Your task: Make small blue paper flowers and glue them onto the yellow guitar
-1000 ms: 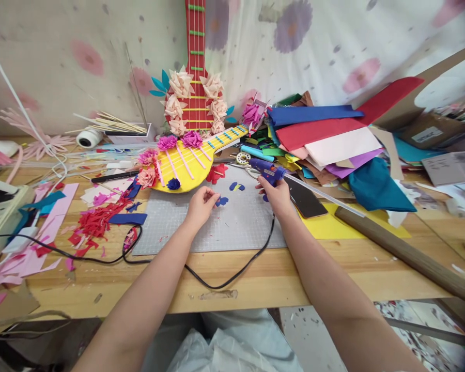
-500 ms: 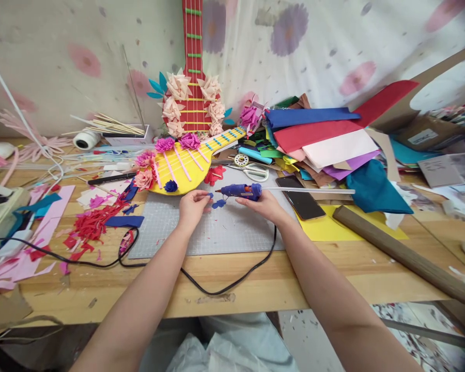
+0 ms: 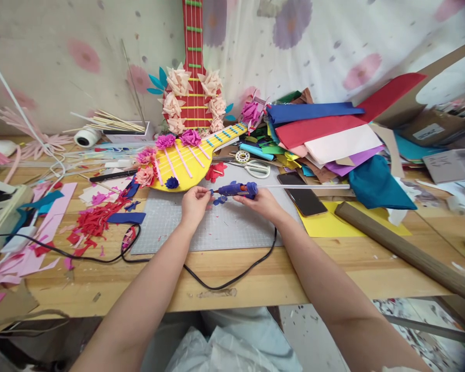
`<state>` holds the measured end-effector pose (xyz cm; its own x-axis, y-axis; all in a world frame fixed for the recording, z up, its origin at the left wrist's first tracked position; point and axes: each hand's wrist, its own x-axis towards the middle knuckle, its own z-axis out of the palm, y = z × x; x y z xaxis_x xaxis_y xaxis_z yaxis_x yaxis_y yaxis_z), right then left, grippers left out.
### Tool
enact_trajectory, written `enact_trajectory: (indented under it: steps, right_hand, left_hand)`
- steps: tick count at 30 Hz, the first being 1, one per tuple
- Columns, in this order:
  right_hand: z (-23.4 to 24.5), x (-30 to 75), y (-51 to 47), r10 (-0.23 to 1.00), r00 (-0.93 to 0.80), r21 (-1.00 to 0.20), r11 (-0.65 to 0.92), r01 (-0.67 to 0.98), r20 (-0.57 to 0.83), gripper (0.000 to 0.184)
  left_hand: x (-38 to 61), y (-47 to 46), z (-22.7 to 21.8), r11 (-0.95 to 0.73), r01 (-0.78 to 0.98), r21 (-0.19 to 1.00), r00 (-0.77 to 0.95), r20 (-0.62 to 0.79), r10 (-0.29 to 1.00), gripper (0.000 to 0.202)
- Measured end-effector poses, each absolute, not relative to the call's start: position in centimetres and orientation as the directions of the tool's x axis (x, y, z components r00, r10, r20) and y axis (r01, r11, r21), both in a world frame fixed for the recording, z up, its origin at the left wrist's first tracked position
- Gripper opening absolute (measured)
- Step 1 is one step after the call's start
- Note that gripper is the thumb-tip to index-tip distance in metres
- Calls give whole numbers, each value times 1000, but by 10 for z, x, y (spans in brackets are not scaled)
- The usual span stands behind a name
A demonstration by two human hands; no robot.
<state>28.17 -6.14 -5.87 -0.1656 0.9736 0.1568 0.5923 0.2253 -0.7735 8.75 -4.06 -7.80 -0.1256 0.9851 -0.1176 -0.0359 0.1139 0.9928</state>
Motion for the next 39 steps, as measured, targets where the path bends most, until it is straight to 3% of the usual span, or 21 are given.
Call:
enact_trajectory:
  steps: [39]
  right_hand:
    - [-55, 282, -63, 974, -186, -772, 219, 597, 132, 35]
  left_hand:
    - [88, -42, -77, 114, 0, 993, -117, -113, 987, 6]
